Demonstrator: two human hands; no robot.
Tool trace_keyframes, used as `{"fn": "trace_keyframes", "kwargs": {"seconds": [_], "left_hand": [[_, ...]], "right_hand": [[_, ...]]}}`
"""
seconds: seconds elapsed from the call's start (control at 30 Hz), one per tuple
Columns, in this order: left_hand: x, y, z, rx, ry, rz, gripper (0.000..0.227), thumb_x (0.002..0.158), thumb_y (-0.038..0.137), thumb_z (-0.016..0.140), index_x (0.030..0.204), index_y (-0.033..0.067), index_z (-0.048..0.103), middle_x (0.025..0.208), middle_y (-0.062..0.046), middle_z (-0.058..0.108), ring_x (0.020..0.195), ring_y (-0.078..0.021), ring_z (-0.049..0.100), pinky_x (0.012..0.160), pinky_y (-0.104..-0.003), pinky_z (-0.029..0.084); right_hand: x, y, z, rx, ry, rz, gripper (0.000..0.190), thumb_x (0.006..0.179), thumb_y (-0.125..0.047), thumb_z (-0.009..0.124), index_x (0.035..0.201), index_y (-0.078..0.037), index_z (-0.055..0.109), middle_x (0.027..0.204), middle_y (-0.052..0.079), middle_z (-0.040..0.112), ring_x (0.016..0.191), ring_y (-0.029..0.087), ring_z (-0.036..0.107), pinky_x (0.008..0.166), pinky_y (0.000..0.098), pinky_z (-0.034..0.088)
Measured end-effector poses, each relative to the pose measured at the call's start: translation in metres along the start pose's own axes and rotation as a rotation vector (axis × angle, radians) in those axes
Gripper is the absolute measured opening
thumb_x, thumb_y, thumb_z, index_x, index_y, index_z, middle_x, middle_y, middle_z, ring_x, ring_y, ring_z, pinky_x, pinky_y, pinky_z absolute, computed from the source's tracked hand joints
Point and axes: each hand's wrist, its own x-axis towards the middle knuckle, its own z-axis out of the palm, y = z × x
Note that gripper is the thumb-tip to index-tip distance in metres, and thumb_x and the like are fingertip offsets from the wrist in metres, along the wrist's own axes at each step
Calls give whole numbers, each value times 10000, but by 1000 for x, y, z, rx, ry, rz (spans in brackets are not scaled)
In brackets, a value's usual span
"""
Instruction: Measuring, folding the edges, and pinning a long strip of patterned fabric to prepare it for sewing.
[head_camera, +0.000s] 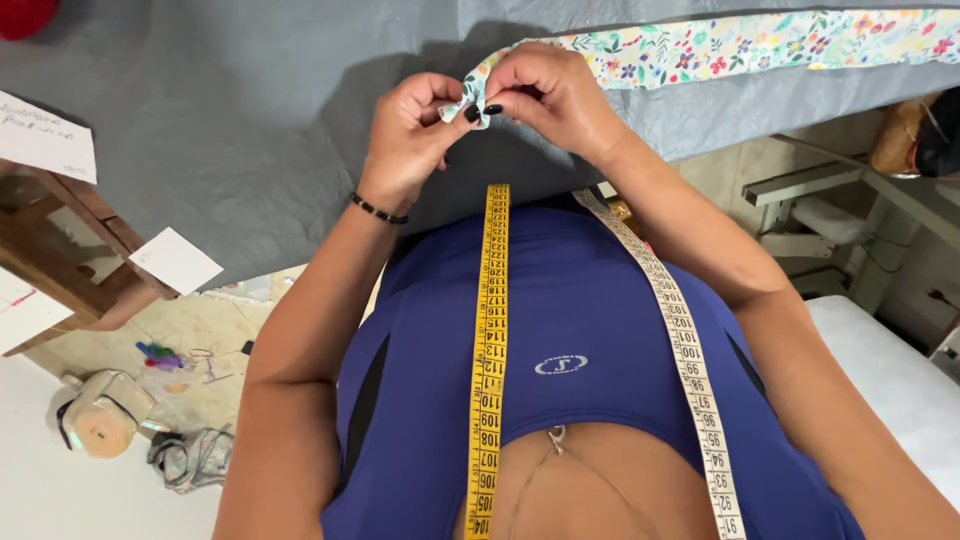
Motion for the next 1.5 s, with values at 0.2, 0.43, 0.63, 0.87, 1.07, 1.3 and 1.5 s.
{"fn": "trace_keyframes", "kwargs": {"seconds": [0.2, 0.43, 0.63, 0.87, 1.07, 1.3, 1.5], "left_hand": [[-8, 14, -4, 118, 17, 8, 174, 904, 160, 811, 994, 103, 673, 744, 36, 670, 574, 0, 508, 360, -192, 458], [-37, 13, -52, 428, -16, 235, 175, 1019, 143, 681, 1156, 35, 682, 970, -35, 745, 542, -86, 593, 472, -238, 448], [-55, -11, -82, 479, 59, 147, 177, 1023, 165, 679, 1155, 48, 698, 863, -27, 681, 515, -98, 562, 448, -238, 466], [-39, -28, -140, 769, 221, 366, 217, 1052, 144, 694, 1199, -11, 732, 1041, -117, 733, 891, -243, 668, 749, -355, 498], [-19, -8, -166, 687, 223, 395, 170, 1065, 23, 694, 1214, -53, 724, 1057, -123, 704, 926, -196, 630, 751, -320, 507], [-10, 8, -213, 606, 301, 292, 106, 1155, 40, 726, 1243, 24, 670, 966, -72, 667, 766, -105, 603, 471, -288, 553], [-1, 9, -258, 521, 406, 203, 232, 1207, 138, 765, 1299, 137, 551, 1018, -32, 638, 769, -79, 593, 494, -256, 525]], "right_hand": [[-8, -5, -2, 55, 43, 75, 126, 1029, -106, 779, 1069, -26, 691, 1011, 92, 712, 885, 171, 682, 792, 273, 535], [-66, -8, -42, -729, 150, 55, 454, 1155, -344, 526, 1425, 18, 579, 1436, 216, 536, 1360, 410, 473, 1129, 591, 328], [-138, 3, -37, -949, -9, 300, 811, 1106, -617, 194, 1642, -16, 291, 1691, 219, 265, 1576, 421, 244, 1246, 695, 95], [-149, -12, -122, -828, 376, 212, 297, 1034, 113, 643, 1315, 23, 676, 1220, 220, 546, 1103, 381, 498, 928, 469, 376], [-172, 17, -173, -763, 161, 321, 252, 1183, -91, 862, 1159, 29, 642, 1131, 149, 631, 1001, 295, 554, 724, 390, 422], [-165, -7, -197, -527, 27, 667, 86, 1183, -187, 632, 1156, -106, 616, 1064, 42, 646, 899, 215, 564, 766, 380, 392], [-181, -8, -225, -107, -152, 802, 149, 1068, -114, 634, 1213, -88, 655, 907, 44, 659, 814, 123, 580, 676, 266, 441]]}}
